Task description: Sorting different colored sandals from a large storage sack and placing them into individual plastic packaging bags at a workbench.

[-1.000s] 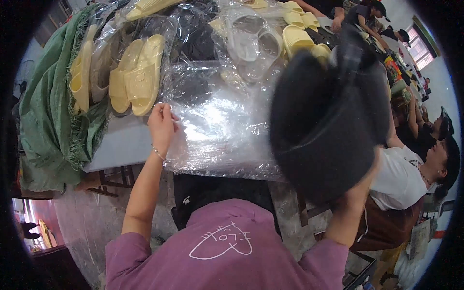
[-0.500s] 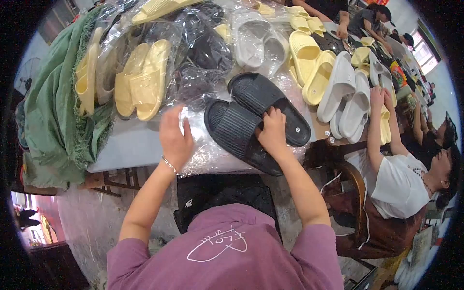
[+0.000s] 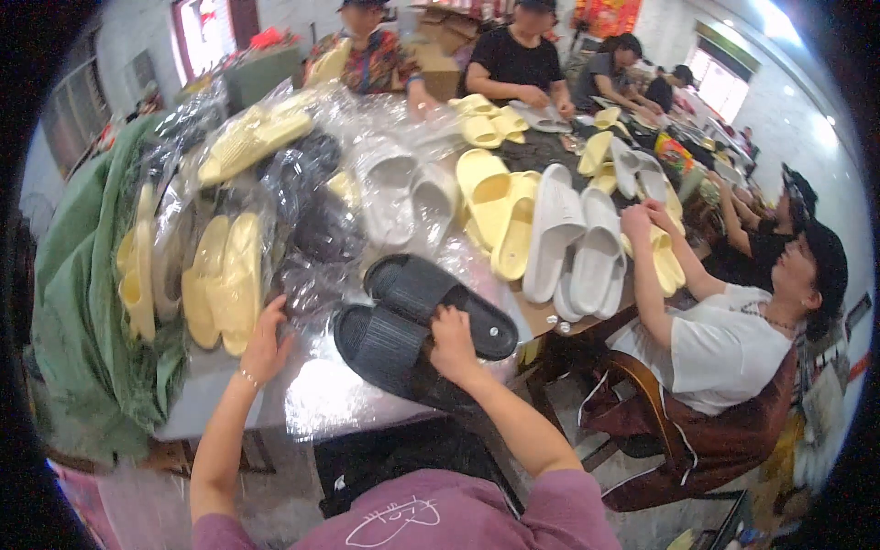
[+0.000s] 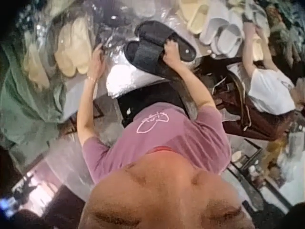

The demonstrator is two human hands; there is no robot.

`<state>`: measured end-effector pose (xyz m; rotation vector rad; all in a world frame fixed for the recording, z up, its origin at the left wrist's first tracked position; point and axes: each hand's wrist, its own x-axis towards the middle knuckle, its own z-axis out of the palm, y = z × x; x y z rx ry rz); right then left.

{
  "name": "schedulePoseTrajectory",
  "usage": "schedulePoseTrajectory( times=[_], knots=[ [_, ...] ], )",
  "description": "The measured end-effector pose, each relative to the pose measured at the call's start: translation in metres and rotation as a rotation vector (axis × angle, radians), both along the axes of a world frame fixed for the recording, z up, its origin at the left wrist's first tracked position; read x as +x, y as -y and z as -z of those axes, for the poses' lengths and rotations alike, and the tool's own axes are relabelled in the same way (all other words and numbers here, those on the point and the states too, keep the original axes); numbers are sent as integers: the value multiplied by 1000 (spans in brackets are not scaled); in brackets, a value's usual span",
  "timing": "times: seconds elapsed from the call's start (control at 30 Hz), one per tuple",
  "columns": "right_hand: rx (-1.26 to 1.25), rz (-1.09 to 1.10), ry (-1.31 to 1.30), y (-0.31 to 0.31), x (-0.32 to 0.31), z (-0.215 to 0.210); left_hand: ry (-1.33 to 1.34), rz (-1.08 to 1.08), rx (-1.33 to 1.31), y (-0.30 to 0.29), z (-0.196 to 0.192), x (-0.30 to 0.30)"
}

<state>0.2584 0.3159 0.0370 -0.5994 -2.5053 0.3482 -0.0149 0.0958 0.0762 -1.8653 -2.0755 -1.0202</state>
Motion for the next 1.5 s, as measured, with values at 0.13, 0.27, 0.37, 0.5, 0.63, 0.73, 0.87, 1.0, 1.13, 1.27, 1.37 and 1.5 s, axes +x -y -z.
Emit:
schedulePoseTrajectory(
  times=[0.13, 0.27, 0.37, 0.5, 0.63, 0.73, 0.87, 1.0, 1.13, 1.27, 1.37, 1.5],
  knots=[
    [-43, -15, -65, -1, 5, -9, 395, -131, -299, 10, -2, -5],
    [-112, -41, -97, -6, 8, -10, -163, 86, -168, 4, -6, -3],
    [-118, -18, -83, -8, 8, -11, -303, 92, -283, -4, -12, -3],
    [-123, -45, -75, -12, 5, -12, -676, 4, -301, -31, -14, -21],
    [-121, -66, -75, -17, 8, -19, -737, -13, -295, -64, -36, -38],
    [-85, -123, -89, -13, 10, -25, -838, -126, -218, -83, -28, -57],
    [-5, -318, 84, 2, 8, -39, -797, -152, -225, -92, -23, -59],
    [32, -411, 210, 10, -19, -25, -528, -75, -257, -74, -34, -63],
    [62, -390, 316, 6, -28, -24, 639, 82, 18, -31, -61, -59],
    [59, -280, 451, 0, -23, -40, 275, 50, 53, -3, -72, 49],
    [120, -312, 224, -1, -22, -27, 92, -30, -197, -7, -9, 88],
    [118, -360, 190, 4, -27, -28, -23, -171, -260, -2, 44, 58]
  ],
)
